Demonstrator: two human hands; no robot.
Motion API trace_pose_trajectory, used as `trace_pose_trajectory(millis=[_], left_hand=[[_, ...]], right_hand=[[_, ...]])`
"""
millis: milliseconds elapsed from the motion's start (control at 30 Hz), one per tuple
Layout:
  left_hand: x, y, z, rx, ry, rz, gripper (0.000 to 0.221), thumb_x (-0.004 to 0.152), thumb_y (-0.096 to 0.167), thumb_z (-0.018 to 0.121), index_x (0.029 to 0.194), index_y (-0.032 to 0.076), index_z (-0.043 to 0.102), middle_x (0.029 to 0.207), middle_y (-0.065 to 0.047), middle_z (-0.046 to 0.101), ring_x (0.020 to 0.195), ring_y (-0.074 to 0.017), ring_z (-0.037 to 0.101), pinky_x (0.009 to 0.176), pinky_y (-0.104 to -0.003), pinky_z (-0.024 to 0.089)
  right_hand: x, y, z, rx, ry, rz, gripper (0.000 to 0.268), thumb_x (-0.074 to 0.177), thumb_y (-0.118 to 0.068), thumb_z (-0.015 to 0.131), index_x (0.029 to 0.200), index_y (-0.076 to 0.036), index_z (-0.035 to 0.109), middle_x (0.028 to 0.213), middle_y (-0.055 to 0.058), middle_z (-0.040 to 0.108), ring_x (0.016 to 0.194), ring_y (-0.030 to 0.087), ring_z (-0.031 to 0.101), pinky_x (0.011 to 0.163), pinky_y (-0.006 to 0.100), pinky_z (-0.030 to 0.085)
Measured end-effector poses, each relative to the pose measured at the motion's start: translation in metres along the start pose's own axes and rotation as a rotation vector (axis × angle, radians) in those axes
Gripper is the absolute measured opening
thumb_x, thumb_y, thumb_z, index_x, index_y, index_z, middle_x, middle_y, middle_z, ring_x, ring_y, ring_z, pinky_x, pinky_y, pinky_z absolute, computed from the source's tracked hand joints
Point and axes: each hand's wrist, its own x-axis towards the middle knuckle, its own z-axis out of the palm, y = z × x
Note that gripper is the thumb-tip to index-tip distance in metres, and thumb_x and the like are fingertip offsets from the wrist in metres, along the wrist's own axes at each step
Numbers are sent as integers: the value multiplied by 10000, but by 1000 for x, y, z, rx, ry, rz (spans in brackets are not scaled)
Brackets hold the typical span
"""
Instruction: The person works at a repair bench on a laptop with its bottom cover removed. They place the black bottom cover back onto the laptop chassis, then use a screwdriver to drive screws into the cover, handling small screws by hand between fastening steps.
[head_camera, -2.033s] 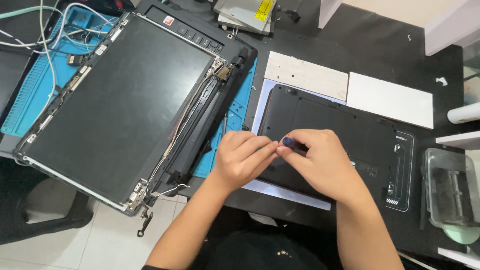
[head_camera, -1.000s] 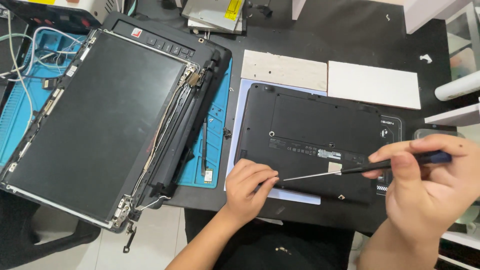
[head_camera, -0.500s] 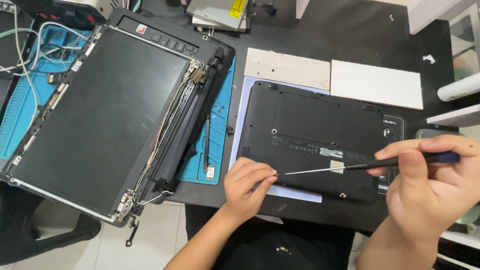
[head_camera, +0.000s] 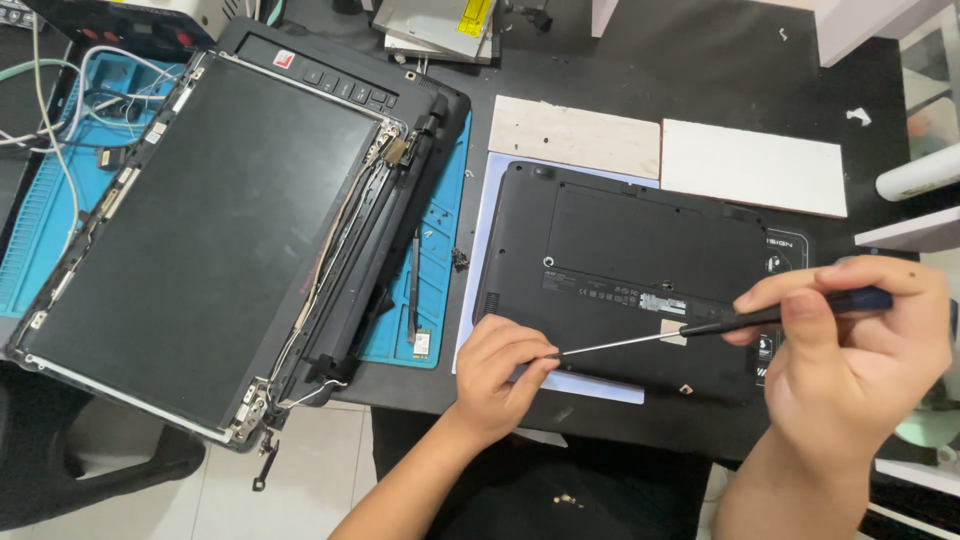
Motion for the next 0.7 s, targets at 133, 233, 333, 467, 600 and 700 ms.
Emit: trace_pose_trajectory(millis=[133,233,333,467,600,700], left_hand=[[0,-1,-2,-12,-4,-23,159,813,6,821,925,44,714,928,-68,733,835,-224,659,727,-323,512],[0,-1,-1,-21,15,-16,156,811,1,820,923,38,719,925,-69,736,835,-228,656,723,-318,513],[0,0,-2,-27,10,-40,142,816,-3,808,921,34,720,931,-74,738,839,-229,658,733,-317,518],[1,0,-2,-38,1,-57,123,838,-3,794,930,26,717,939,-79,737,851,-234,661,744,-320,520],[1,0,-3,-38,-16,-67,114,845,1,791,931,29,721,937,-77,739,852,-235,661,745,-319,525],[1,0,-2,-36,-15,-58,122,839,3,796,931,32,722,938,-76,738,852,-237,661,748,-321,524]], right_hand=[[1,3,-4,63,7,-41,266,1215,-97,678,1199,-11,426,939,212,668,765,228,707,662,324,622],[0,3,-7,80,13,-36,256,1224,-91,675,1213,-7,434,956,226,681,761,227,703,675,328,625],[0,3,-8,39,6,-25,238,1183,-60,653,1197,-7,422,957,218,658,790,240,710,678,336,629],[0,3,-10,57,-19,-43,251,1197,-78,668,1199,-12,425,958,212,663,793,236,715,685,336,635],[0,1,-9,66,-5,-36,250,1178,-74,670,1208,-11,429,957,217,668,793,234,714,685,337,634],[1,-1,-6,46,1,-30,287,1200,-101,701,1192,-10,429,950,215,664,793,236,716,670,333,632]])
